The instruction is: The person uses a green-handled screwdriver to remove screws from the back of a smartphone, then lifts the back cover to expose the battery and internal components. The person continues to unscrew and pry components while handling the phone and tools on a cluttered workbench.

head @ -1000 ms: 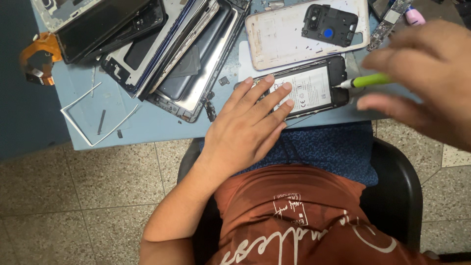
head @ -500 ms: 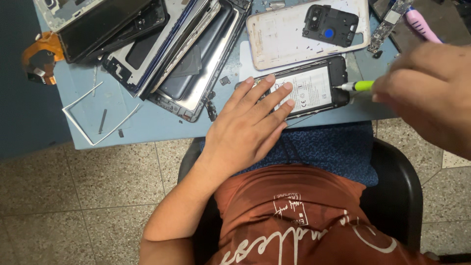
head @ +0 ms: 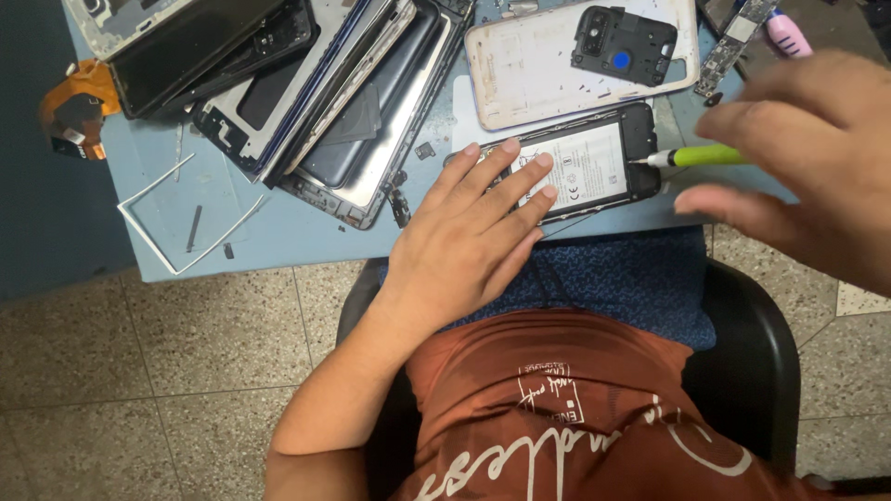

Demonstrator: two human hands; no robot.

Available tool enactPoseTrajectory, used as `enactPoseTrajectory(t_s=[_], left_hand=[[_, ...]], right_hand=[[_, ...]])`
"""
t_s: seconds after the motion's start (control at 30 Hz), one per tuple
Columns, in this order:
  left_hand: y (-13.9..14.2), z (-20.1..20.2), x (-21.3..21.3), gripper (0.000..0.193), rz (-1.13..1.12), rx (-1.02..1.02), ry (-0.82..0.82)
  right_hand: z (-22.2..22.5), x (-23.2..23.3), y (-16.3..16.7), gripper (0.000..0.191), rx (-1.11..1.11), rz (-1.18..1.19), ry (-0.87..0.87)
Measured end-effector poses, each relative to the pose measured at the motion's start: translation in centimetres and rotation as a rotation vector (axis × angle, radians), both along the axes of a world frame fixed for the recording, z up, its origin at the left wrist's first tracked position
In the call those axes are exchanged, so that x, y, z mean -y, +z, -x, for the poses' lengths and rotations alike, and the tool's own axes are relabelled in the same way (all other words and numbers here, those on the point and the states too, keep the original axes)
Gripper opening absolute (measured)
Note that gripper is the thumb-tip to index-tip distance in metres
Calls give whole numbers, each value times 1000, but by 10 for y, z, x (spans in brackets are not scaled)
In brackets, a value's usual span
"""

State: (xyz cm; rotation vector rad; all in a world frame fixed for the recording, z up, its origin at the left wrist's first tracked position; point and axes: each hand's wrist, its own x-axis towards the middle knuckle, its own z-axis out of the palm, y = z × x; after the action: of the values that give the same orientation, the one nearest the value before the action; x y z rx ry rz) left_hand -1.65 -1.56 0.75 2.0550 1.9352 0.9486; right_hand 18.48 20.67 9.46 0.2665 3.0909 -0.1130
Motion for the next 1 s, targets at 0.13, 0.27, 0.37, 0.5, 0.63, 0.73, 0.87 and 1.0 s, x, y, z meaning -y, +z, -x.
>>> enactPoseTrajectory(t_s=[0.13,0.27,0.37,0.5,0.63,0.73,0.87,1.0], left_hand=[[1,0,0,34,-14,15,1],[1,0,1,33,-4,11,4],[1,0,1,33,-6,4,3],[0,0,0,34,-5,-6,-2],[0,0,0,34,-7,3,-4],[0,-1,0,33,-9,-4,4],[-1,0,0,34,-10,0,-2],[0,0,0,34,-3,1,-7]], right_hand=[[-8,-8,-6,29,73,61,25],[-10,-18,-11,16,22,15,259],[-4,-16,-9,20,37,32,262],[4,-3,-8,41,-20,115,11],[-4,-8,-10,41,127,48,-76],[-17,-17,-17,36,70,63,4],[-29,-29,-25,33,-27,103,88],[-28,-37,-28,35,-14,139,78]])
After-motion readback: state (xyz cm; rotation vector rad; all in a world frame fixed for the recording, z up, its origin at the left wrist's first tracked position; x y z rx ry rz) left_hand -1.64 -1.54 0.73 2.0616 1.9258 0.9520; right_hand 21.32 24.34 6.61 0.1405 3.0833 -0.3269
